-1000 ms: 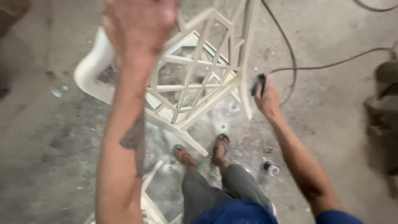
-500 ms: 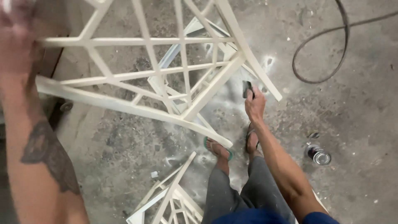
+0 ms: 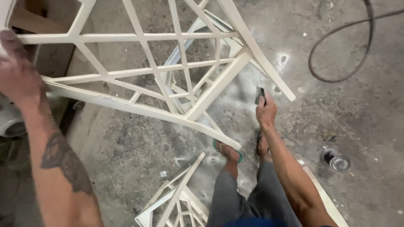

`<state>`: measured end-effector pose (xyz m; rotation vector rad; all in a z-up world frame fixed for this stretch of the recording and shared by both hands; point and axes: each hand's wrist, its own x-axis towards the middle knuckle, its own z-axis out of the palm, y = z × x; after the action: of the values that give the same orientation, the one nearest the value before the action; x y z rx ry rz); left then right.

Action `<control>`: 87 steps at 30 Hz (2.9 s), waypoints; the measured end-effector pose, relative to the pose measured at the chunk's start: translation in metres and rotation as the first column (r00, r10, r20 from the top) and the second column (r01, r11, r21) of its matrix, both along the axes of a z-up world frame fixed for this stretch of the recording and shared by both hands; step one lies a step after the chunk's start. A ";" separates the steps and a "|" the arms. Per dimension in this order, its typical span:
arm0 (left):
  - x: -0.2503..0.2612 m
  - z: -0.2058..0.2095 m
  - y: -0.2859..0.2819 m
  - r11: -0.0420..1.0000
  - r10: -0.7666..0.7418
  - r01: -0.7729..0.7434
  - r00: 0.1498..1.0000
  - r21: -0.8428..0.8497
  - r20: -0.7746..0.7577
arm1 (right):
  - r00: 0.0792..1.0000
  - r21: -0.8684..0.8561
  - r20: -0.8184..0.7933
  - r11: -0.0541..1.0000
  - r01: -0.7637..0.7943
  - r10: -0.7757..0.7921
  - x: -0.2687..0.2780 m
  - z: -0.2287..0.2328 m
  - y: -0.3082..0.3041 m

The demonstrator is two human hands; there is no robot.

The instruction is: The person sands the frame of a white wooden chair using a sanding block. They hold the chair with one hand and sand various parts of the frame, including the legs, backrest, and seat area. The person adjusts their position and the chair's orientation to reach different sections.

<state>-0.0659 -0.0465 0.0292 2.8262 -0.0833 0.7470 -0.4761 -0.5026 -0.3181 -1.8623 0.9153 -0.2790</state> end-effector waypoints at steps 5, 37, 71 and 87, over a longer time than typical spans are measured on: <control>0.029 -0.032 0.043 0.974 -0.149 0.069 0.911 0.214 0.385 | 0.999 0.042 -0.003 0.998 -0.036 0.036 0.013 -0.007 0.032; -0.029 -0.007 -0.049 0.932 -0.238 0.345 0.809 -0.106 0.538 | 0.881 -0.010 0.472 1.000 0.025 -0.017 0.256 0.112 0.120; -0.044 0.003 -0.053 0.938 -0.200 0.316 0.830 -0.145 0.520 | 0.935 0.043 0.318 0.988 0.151 -0.157 0.247 0.147 0.143; -0.060 0.014 -0.074 0.875 -0.183 0.333 0.900 -0.353 0.397 | 0.896 -0.202 0.403 0.973 -0.114 0.189 0.252 0.164 0.167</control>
<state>-0.1261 -0.1205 0.0427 2.1976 -0.3206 1.0550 -0.2244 -0.3355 -0.1545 -1.9157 0.4563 -0.6531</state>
